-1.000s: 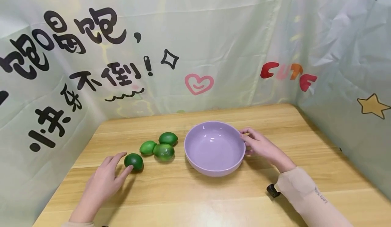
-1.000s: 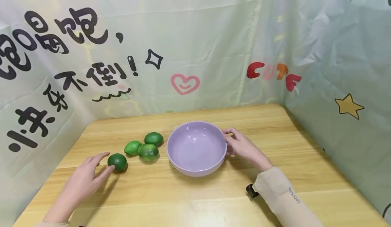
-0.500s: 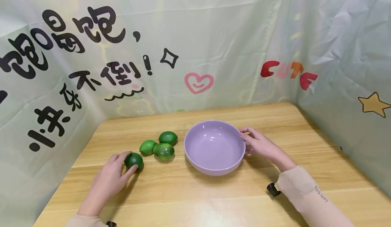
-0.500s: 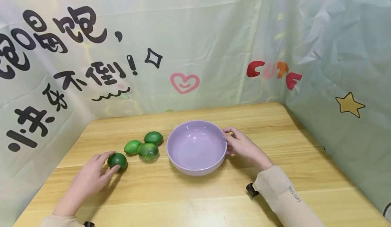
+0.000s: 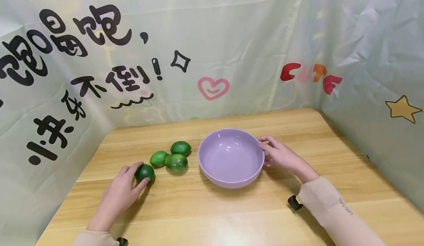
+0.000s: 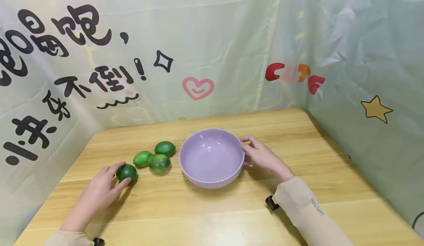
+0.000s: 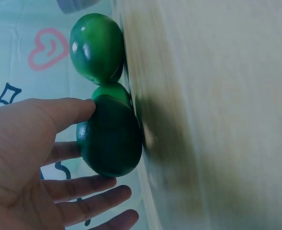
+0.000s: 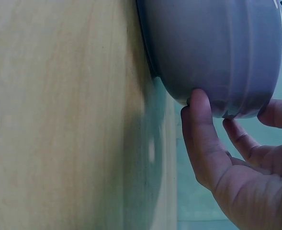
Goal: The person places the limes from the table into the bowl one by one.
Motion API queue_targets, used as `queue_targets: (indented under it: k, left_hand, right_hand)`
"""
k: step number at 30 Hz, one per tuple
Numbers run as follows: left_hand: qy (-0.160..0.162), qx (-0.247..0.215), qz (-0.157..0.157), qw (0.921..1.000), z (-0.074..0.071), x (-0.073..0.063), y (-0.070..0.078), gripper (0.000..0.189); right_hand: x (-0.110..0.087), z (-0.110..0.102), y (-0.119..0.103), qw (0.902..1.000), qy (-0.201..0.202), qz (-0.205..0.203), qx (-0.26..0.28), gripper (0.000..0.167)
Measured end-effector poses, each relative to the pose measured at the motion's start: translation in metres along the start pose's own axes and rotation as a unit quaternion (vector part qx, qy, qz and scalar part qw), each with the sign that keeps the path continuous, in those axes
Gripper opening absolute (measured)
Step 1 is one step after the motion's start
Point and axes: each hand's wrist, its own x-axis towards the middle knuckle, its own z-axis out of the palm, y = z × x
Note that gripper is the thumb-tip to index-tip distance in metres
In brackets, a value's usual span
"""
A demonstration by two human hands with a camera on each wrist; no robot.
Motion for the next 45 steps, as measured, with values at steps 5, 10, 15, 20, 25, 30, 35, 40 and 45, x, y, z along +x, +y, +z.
queue_targets:
  k: [5, 10, 15, 20, 25, 30, 35, 40, 45]
  left_hand:
    - [0.002, 0.001, 0.003, 1.0000, 0.000, 0.002, -0.001, 0.064]
    - [-0.002, 0.000, -0.001, 1.0000, 0.001, 0.003, -0.001, 0.068]
    - [-0.010, 0.004, 0.000, 0.9999, 0.003, 0.007, 0.001, 0.072]
    - [-0.004, 0.007, 0.008, 0.9999, 0.006, 0.010, 0.003, 0.073]
    - [0.003, 0.006, 0.014, 0.9999, 0.006, 0.012, 0.003, 0.072]
    - [0.007, 0.004, 0.017, 0.9998, 0.007, 0.012, 0.001, 0.071]
    - [0.014, -0.002, 0.028, 0.9995, 0.007, 0.013, 0.001, 0.069]
    - [0.024, -0.016, 0.040, 0.9988, 0.006, 0.014, 0.000, 0.066]
    - [0.023, -0.022, 0.036, 0.9988, 0.006, 0.013, 0.000, 0.063]
  right_hand:
    - [0.003, 0.002, -0.002, 0.9999, -0.002, 0.004, 0.009, 0.049]
    - [0.004, 0.004, -0.002, 0.9999, 0.001, 0.012, 0.009, 0.048]
    - [0.002, 0.005, 0.001, 0.9998, 0.009, 0.015, 0.005, 0.049]
    - [-0.002, 0.007, 0.004, 0.9997, 0.021, -0.001, -0.014, 0.050]
    - [-0.006, 0.011, 0.005, 0.9985, 0.037, -0.024, -0.034, 0.049]
    - [-0.013, 0.016, 0.005, 0.9965, 0.046, -0.054, -0.044, 0.048]
    - [-0.018, 0.021, 0.006, 0.9937, 0.062, -0.068, -0.064, 0.051]
    - [-0.022, 0.025, 0.007, 0.9901, 0.079, -0.076, -0.088, 0.053]
    - [-0.027, 0.028, 0.005, 0.9874, 0.086, -0.086, -0.100, 0.053]
